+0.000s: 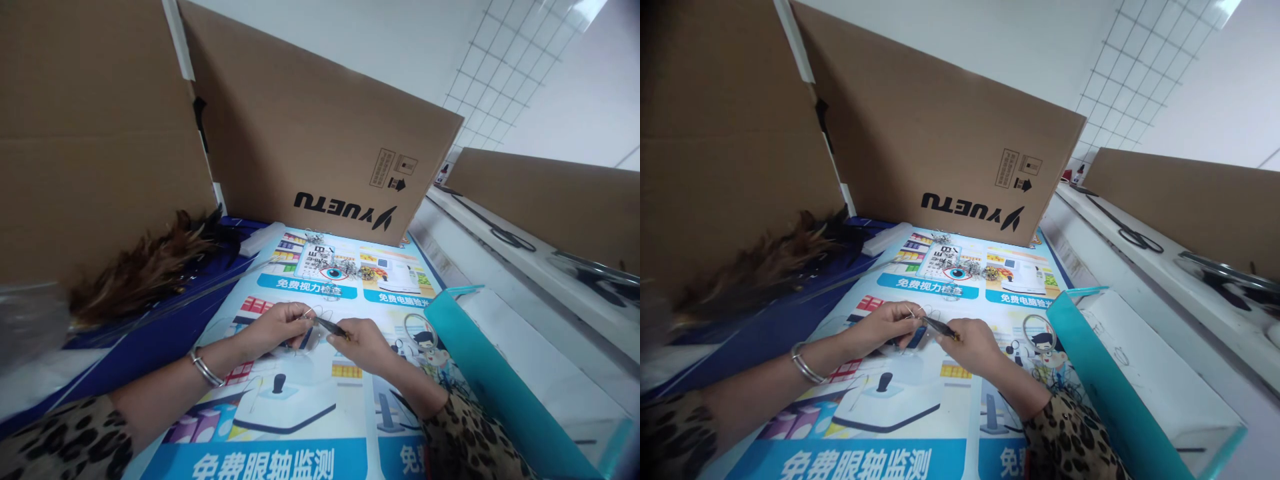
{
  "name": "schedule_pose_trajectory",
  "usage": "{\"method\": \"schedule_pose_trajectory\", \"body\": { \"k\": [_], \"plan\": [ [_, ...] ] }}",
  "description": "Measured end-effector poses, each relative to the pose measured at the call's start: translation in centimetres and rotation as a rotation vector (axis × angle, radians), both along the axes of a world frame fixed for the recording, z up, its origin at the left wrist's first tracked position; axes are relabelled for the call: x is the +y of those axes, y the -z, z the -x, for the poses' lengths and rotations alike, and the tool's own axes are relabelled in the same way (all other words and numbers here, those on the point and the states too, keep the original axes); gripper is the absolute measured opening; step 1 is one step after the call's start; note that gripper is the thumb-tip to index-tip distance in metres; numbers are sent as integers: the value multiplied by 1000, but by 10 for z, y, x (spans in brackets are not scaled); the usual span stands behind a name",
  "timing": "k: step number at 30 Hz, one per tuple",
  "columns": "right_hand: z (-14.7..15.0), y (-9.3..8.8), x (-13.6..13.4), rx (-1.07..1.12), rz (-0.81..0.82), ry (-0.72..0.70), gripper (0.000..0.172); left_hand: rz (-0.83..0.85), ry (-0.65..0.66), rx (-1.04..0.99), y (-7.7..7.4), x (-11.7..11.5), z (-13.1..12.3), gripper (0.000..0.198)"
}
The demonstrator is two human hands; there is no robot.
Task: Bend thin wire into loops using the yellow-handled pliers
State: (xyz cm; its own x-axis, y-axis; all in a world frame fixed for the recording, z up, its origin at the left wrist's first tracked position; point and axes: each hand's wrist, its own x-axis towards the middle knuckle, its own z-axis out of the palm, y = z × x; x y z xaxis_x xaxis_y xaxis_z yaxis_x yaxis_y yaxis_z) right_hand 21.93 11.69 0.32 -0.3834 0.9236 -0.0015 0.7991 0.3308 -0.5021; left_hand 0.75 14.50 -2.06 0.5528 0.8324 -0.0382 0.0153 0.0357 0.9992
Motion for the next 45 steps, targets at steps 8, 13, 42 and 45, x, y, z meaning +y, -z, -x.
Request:
{"method": "schedule_pose_trajectory", "body": {
  "k": [8,13,42,45],
  "plan": [
    [-1,7,3,306,292,27,31,3,-18,-2,-2,-1,-1,20],
    [1,8,3,252,213,13,30,30,-43,-23,2,-1,0,18],
    [3,12,4,-36,-166,-3,27,58,-139,-76,7,-1,-5,18],
    [-1,14,7,-34,-219,10,25,63,-198,-98,8,1,-4,19]
  ]
}}
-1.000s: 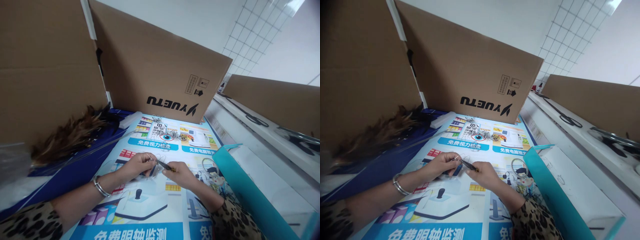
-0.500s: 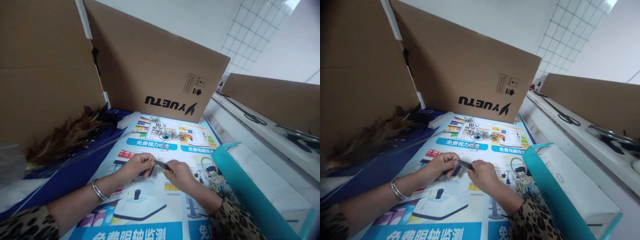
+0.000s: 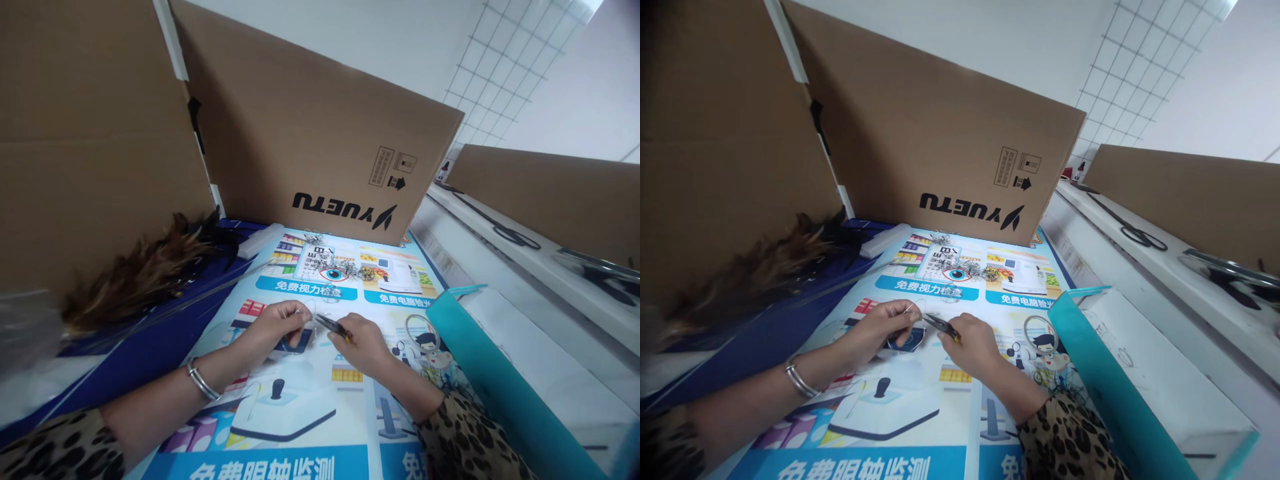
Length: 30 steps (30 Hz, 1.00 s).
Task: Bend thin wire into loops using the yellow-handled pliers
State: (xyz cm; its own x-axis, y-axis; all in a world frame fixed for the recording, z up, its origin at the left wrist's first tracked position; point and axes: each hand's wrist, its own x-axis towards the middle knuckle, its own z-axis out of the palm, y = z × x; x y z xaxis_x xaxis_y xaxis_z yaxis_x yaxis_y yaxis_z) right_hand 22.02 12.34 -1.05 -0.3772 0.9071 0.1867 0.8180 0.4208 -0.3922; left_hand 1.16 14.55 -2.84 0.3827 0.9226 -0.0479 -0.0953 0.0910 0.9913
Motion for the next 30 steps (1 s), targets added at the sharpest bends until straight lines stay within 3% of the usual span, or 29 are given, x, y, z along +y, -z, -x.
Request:
{"method": "schedule_pose_trajectory", "body": {
  "k": [8,21,30],
  "plan": [
    [-4,5,5,70,85,-25,20,49,-67,-128,-1,4,4,16],
    [-4,5,3,134,218,-34,25,9,-111,-113,-4,-1,0,15],
    [-13,-17,4,17,304,-14,31,65,37,-141,-5,1,1,22]
  ]
}}
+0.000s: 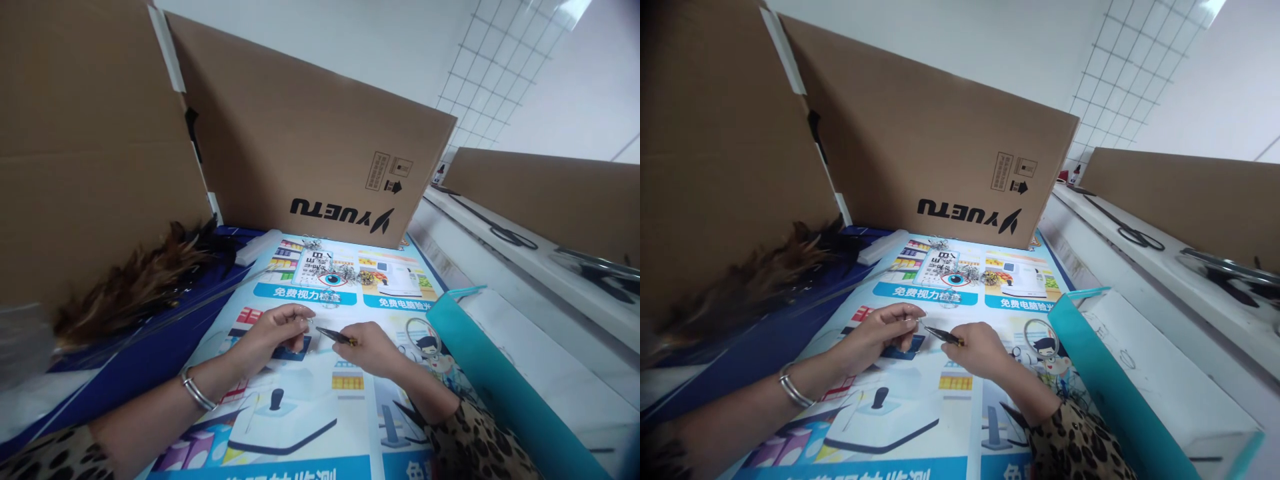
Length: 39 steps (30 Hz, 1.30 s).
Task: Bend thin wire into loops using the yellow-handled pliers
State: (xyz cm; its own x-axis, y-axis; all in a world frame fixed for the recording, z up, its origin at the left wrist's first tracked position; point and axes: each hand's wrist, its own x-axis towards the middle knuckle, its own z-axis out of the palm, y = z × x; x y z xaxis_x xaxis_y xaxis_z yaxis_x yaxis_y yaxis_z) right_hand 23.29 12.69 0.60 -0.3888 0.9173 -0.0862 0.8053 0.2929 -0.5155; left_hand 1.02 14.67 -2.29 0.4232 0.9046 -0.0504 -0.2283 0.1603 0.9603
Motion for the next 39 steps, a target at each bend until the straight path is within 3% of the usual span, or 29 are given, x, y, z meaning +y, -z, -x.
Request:
{"method": "schedule_pose_trajectory", "body": {
  "k": [13,21,28,39],
  "plan": [
    [-1,-13,-2,20,151,42,28,-68,-38,174,5,3,0,22],
    [-3,-6,-1,42,187,-10,30,-274,-17,405,2,3,2,11],
    [-5,0,1,105,236,-21,33,-311,-8,434,3,-2,-3,9],
    [-6,3,2,174,304,-26,33,-238,8,413,-7,-5,-1,15]
  ]
}}
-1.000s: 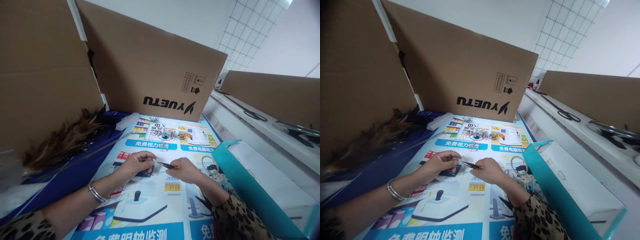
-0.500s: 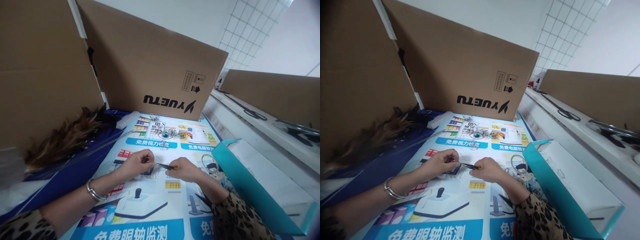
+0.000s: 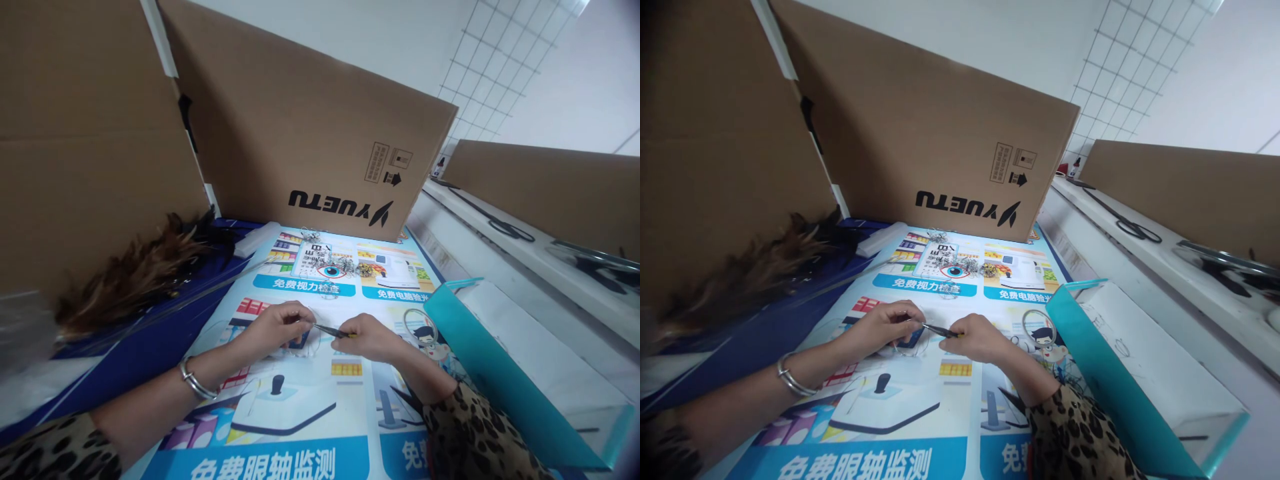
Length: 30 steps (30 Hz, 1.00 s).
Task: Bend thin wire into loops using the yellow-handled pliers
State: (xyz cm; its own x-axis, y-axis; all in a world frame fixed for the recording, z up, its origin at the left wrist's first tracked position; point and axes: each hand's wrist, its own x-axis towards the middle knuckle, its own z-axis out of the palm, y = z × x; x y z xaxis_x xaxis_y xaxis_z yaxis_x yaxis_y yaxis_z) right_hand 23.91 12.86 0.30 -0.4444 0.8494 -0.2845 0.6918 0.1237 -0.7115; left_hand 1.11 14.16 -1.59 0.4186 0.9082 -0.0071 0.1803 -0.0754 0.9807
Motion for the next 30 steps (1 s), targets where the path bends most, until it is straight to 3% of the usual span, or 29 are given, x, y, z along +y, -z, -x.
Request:
{"method": "schedule_pose_trajectory", "body": {
  "k": [14,23,30],
  "plan": [
    [2,-5,0,179,193,26,33,78,94,-121,2,1,4,16],
    [0,0,4,231,192,-12,29,130,109,-210,8,2,6,12],
    [4,4,1,128,91,-20,31,142,140,-185,5,-1,4,8]
  ]
}}
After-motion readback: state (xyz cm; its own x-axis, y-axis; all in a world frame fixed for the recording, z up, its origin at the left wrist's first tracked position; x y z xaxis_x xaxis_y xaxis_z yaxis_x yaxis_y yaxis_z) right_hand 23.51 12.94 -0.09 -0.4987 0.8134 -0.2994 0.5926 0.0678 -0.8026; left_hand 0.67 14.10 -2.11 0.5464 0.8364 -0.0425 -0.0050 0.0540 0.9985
